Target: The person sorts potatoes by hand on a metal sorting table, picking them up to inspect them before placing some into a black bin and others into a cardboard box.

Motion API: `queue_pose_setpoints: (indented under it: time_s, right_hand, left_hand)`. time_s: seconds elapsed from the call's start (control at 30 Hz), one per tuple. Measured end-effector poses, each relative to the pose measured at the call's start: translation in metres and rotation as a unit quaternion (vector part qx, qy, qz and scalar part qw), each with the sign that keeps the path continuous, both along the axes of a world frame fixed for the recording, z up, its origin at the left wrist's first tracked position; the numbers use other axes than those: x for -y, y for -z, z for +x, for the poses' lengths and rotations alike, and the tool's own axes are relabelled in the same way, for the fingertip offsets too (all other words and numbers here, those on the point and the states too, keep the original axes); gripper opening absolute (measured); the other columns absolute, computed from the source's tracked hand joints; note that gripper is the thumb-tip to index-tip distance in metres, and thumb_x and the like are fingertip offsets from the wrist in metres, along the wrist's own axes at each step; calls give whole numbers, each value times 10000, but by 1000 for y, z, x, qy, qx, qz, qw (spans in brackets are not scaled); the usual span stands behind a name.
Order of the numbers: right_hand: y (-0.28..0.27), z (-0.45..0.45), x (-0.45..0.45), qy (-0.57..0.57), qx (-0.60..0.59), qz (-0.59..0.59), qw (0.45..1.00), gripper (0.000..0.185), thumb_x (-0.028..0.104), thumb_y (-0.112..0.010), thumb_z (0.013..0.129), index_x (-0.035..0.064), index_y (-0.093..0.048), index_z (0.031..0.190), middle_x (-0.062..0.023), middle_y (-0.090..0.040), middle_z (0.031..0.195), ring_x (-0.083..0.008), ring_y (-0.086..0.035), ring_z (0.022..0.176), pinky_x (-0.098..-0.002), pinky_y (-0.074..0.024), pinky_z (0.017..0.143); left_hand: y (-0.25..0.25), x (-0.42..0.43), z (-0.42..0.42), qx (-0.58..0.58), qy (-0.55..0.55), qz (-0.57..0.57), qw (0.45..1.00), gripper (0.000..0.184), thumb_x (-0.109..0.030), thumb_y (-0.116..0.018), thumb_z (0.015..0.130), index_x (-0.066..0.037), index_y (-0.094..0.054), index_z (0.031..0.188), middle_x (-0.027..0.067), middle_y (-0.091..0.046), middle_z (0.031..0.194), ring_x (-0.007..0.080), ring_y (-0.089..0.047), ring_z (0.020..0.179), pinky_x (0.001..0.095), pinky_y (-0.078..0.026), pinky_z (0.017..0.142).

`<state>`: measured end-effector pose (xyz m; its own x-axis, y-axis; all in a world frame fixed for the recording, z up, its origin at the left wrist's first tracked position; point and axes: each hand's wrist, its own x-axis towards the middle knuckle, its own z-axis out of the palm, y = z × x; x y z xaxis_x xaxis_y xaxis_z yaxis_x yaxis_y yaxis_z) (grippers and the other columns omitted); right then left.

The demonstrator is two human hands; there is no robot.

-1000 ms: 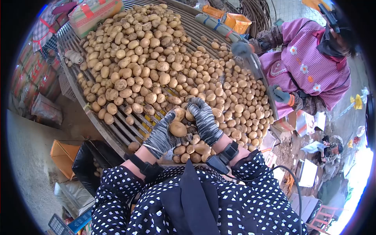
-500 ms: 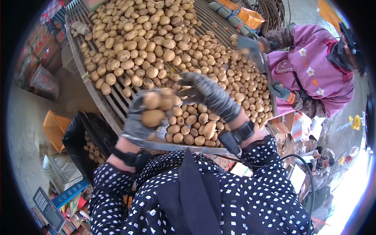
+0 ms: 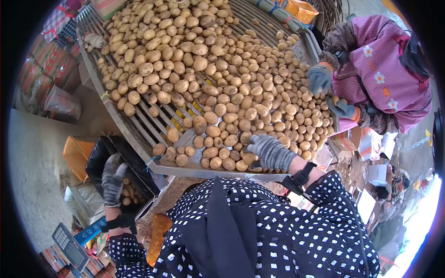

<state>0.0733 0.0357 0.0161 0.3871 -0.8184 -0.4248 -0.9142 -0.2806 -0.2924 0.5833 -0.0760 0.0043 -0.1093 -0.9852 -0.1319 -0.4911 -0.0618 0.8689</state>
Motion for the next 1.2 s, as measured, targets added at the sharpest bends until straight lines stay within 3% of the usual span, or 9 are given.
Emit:
queue_pose_setpoints:
  time_s: [0.13,0.27,0.43,0.5,0.73,1.0,1.03,1.1,1.2]
  right_hand:
    - [2,-5,10,176,155,66,970,615,364,-836,708,15,-617,1164,-186,-686,1013,-329,-673,946,-425,-530,829]
    - [-8,1,19,360,383,25,850,581,276,-794,811,-3,-565,1267,-163,-694,1074,-248,-671,987,-354,-534,853]
    - [-40,3,9,290,451,28,844,542,116,-712,873,18,-517,1369,-97,-615,1292,-171,-605,1115,-306,-491,976]
    - [-19,-23,5,346,540,57,765,511,92,-713,824,50,-575,1314,-106,-614,1293,-197,-649,1057,-319,-517,933]
    - [18,-24,22,109,-20,-175,978,599,440,-721,792,186,-593,1319,-150,-390,1500,-400,-328,1398,-594,-252,1127]
    - [36,-36,68,105,-16,-193,975,566,496,-682,823,233,-608,1319,-121,-380,1520,-399,-339,1388,-631,-168,1140]
    - [42,-36,70,104,-12,-201,974,551,476,-693,818,237,-614,1309,-118,-384,1518,-398,-349,1380,-632,-172,1138]
    - [38,-28,71,107,-14,-203,973,520,443,-710,804,247,-633,1279,-114,-402,1502,-394,-370,1360,-649,-183,1125]
    - [35,-20,66,87,-20,-203,975,493,437,-718,793,245,-651,1243,-114,-411,1484,-391,-390,1340,-676,-200,1098]
  left_hand:
    - [-59,3,-166,-100,152,159,970,359,-209,-632,927,-9,-574,1220,92,-673,1029,176,-654,963,310,-547,818]
    - [-37,0,-263,-398,186,468,766,509,-326,-610,952,-32,-471,1343,134,-623,1173,248,-649,986,367,-565,799]
    - [8,2,-307,-361,242,380,817,389,-259,-626,938,-80,-515,1266,88,-591,1194,245,-600,1090,438,-559,882]
    - [16,9,-292,-473,91,488,728,311,-176,-621,921,-88,-558,1213,54,-582,1183,228,-607,1049,404,-546,914]
    - [13,39,-212,-542,-5,418,729,291,-83,-636,789,-72,-567,1071,88,-629,957,276,-645,915,470,-594,780]
    - [28,14,22,-344,-145,221,901,255,-108,-606,800,-79,-579,1052,66,-605,836,223,-616,784,373,-535,651]
    - [69,53,79,-95,-213,80,969,204,-88,-624,803,-76,-600,1005,74,-615,820,206,-603,747,355,-506,648]
    - [56,45,107,112,-261,236,929,199,-74,-658,800,-68,-618,995,73,-624,836,197,-602,756,330,-496,707]
    - [53,37,112,367,-123,-37,921,315,-117,-711,801,-54,-620,1096,123,-656,937,261,-634,846,350,-515,792]
